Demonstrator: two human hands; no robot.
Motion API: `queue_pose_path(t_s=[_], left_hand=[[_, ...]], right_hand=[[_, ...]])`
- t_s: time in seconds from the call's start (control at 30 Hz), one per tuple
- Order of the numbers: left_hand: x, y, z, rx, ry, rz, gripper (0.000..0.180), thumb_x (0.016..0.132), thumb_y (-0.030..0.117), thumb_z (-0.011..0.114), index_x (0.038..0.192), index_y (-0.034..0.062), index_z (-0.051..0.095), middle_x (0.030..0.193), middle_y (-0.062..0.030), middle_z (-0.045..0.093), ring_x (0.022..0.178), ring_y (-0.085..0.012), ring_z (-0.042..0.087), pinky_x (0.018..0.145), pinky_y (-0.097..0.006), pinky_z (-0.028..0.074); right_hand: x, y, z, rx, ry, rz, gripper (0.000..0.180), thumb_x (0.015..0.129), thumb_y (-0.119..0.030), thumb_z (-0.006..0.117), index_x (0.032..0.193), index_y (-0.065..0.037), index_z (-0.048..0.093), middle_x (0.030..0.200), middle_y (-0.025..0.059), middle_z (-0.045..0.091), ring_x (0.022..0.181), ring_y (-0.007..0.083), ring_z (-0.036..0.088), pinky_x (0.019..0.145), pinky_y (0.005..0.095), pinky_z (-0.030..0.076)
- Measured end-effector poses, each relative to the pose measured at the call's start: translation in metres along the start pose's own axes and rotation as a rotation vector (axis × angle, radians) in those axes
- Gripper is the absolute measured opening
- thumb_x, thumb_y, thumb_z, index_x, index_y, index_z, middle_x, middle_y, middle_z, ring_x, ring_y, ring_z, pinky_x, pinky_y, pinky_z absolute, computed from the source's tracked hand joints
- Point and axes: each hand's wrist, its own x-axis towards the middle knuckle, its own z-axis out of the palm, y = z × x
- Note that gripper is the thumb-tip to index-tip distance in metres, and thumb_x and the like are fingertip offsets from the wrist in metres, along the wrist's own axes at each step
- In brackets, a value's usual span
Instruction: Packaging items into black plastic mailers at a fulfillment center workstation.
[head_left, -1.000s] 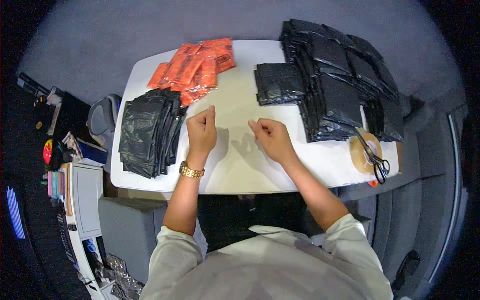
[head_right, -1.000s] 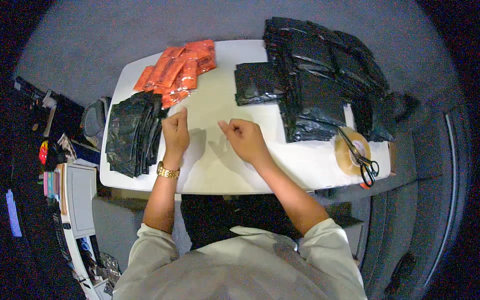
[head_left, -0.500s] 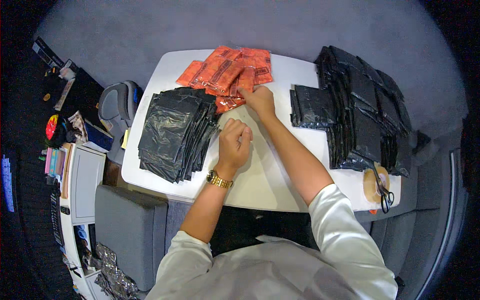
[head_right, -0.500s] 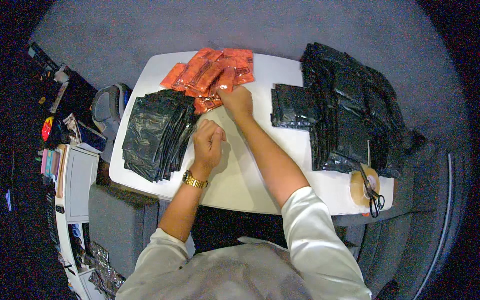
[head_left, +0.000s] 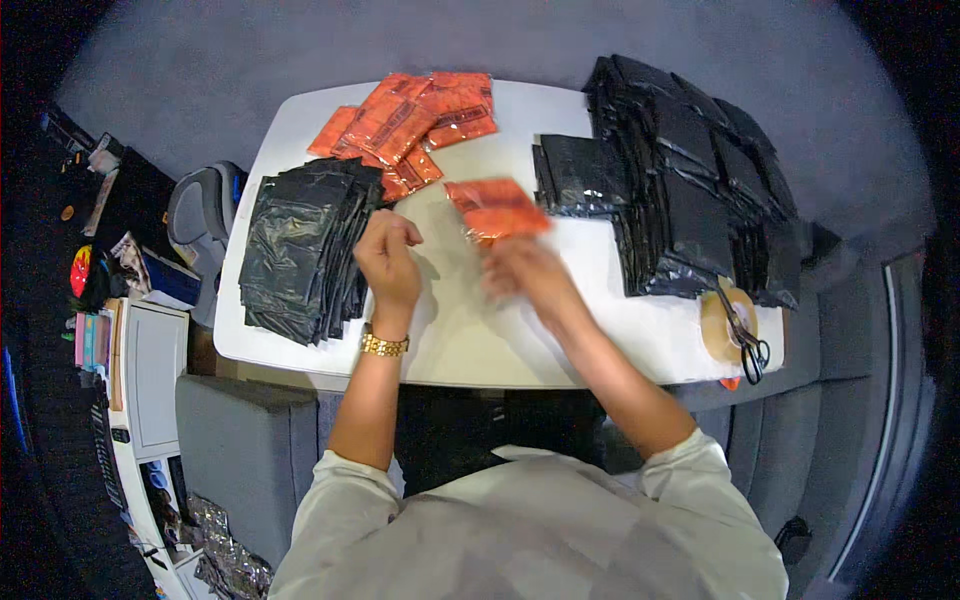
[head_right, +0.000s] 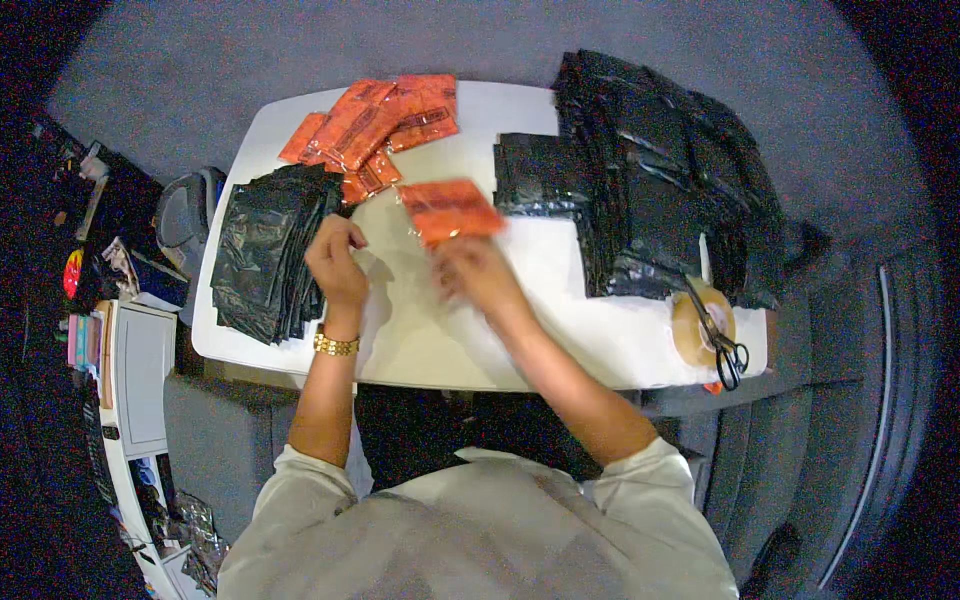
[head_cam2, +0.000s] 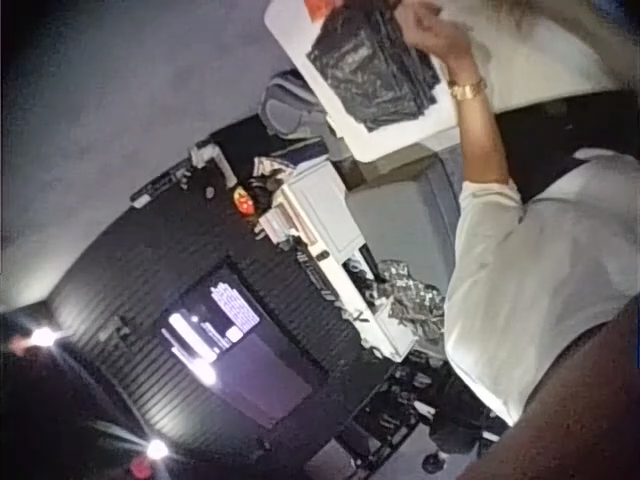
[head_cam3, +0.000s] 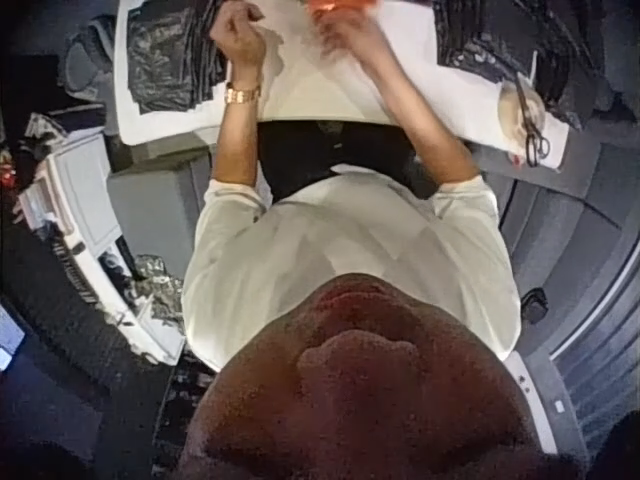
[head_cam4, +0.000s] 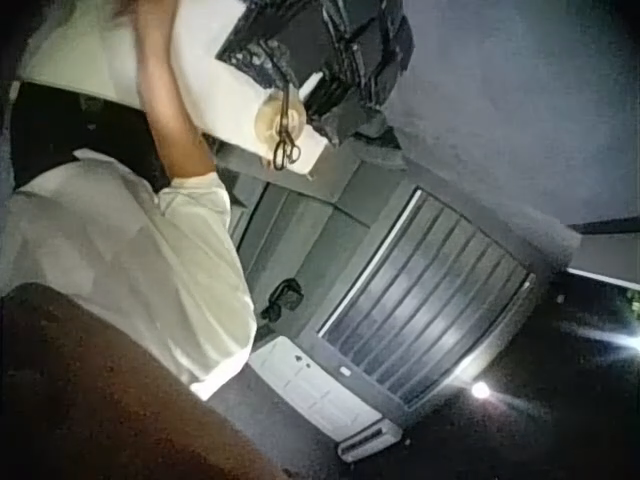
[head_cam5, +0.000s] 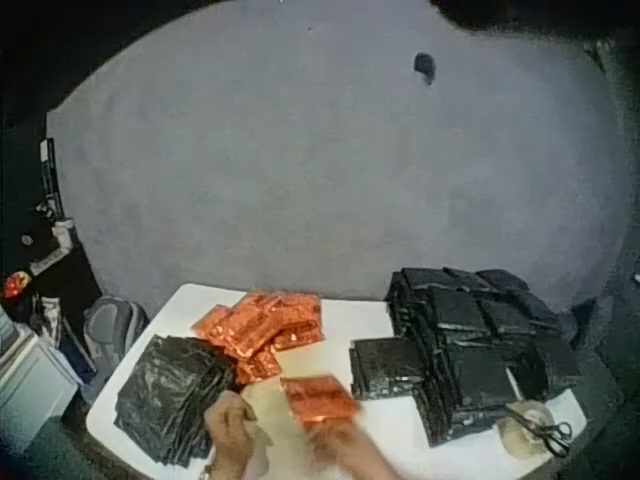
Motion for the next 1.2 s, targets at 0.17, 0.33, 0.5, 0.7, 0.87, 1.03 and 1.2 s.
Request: queue_pose_path(t_s=[0.17, 0.33, 0.5, 0.7, 0.87, 1.03, 1.2], left_hand=[[-0.014, 0.022, -0.005, 0.136, -0.112, -0.077, 0.02, 0.1, 0.003, 0.057, 0.082, -0.0003, 0.065, 0.083, -0.012, 0.067, 0.082, -0.0287, 0.064, 0.076, -0.041, 0.051], [-0.042, 0.03, 0.033, 0.616, -0.578, 0.225, 0.036, 0.104, 0.012, 0.052, 0.136, -0.0013, 0.061, 0.145, -0.0231, 0.057, 0.141, -0.0388, 0.049, 0.117, -0.054, 0.039], [-0.055, 0.005, 0.047, 0.913, -0.838, 0.197, 0.068, 0.106, 0.026, 0.048, 0.167, -0.0002, 0.034, 0.177, -0.0217, 0.027, 0.165, -0.0378, 0.021, 0.131, -0.062, 0.021], [-0.055, 0.018, 0.042, 0.935, -0.843, 0.131, 0.075, 0.106, 0.035, 0.048, 0.169, -0.0008, 0.029, 0.179, -0.0172, 0.025, 0.165, -0.0353, 0.024, 0.131, -0.064, 0.019], [-0.057, 0.01, 0.043, 0.938, -0.787, 0.128, 0.076, 0.107, 0.038, 0.05, 0.169, -0.0005, 0.028, 0.178, -0.0178, 0.026, 0.165, -0.0348, 0.025, 0.132, -0.062, 0.017], [-0.061, 0.015, 0.032, 0.854, -0.687, 0.046, 0.072, 0.105, 0.035, 0.057, 0.165, -0.0009, 0.038, 0.173, -0.0207, 0.035, 0.162, -0.0382, 0.031, 0.132, -0.059, 0.02], [-0.062, 0.043, 0.009, 0.681, -0.573, 0.087, 0.051, 0.099, 0.02, 0.069, 0.147, 0.0045, 0.06, 0.152, -0.0235, 0.056, 0.15, -0.0446, 0.044, 0.127, -0.055, 0.033]], right_hand=[[-0.067, -0.021, -0.004, -0.658, -0.11, -0.108, 0.03, 0.105, -0.011, 0.067, 0.13, 0.005, 0.071, 0.106, 0.0143, 0.078, 0.089, 0.0258, 0.076, 0.079, 0.035, 0.062], [-0.015, -0.023, -0.004, -1.168, 0.216, -0.78, 0.044, 0.102, -0.007, 0.061, 0.144, 0.006, 0.059, 0.149, 0.0248, 0.06, 0.131, 0.0405, 0.062, 0.112, 0.0484, 0.05], [0.02, 0.013, -0.019, -1.546, 0.098, -0.702, 0.056, 0.111, -0.026, 0.046, 0.157, 0.006, 0.045, 0.168, 0.0268, 0.039, 0.158, 0.0393, 0.036, 0.129, 0.0528, 0.029], [0.01, 0.015, -0.022, -1.571, 0.098, -0.574, 0.063, 0.114, -0.035, 0.04, 0.162, 0.006, 0.039, 0.171, 0.0269, 0.035, 0.16, 0.0402, 0.032, 0.131, 0.0529, 0.026], [0.003, 0.018, -0.034, -1.618, 0.129, -0.528, 0.067, 0.113, -0.038, 0.042, 0.162, 0.007, 0.038, 0.171, 0.0286, 0.034, 0.16, 0.0406, 0.031, 0.132, 0.0522, 0.026], [-0.015, 0.019, -0.036, -1.43, 0.146, -0.488, 0.067, 0.11, -0.035, 0.051, 0.159, 0.009, 0.041, 0.168, 0.0326, 0.035, 0.159, 0.0441, 0.032, 0.132, 0.0533, 0.026], [-0.038, 0.022, -0.016, -1.384, 0.089, -0.512, 0.068, 0.107, -0.03, 0.058, 0.158, 0.011, 0.041, 0.166, 0.0369, 0.035, 0.157, 0.0489, 0.034, 0.13, 0.0539, 0.028]])
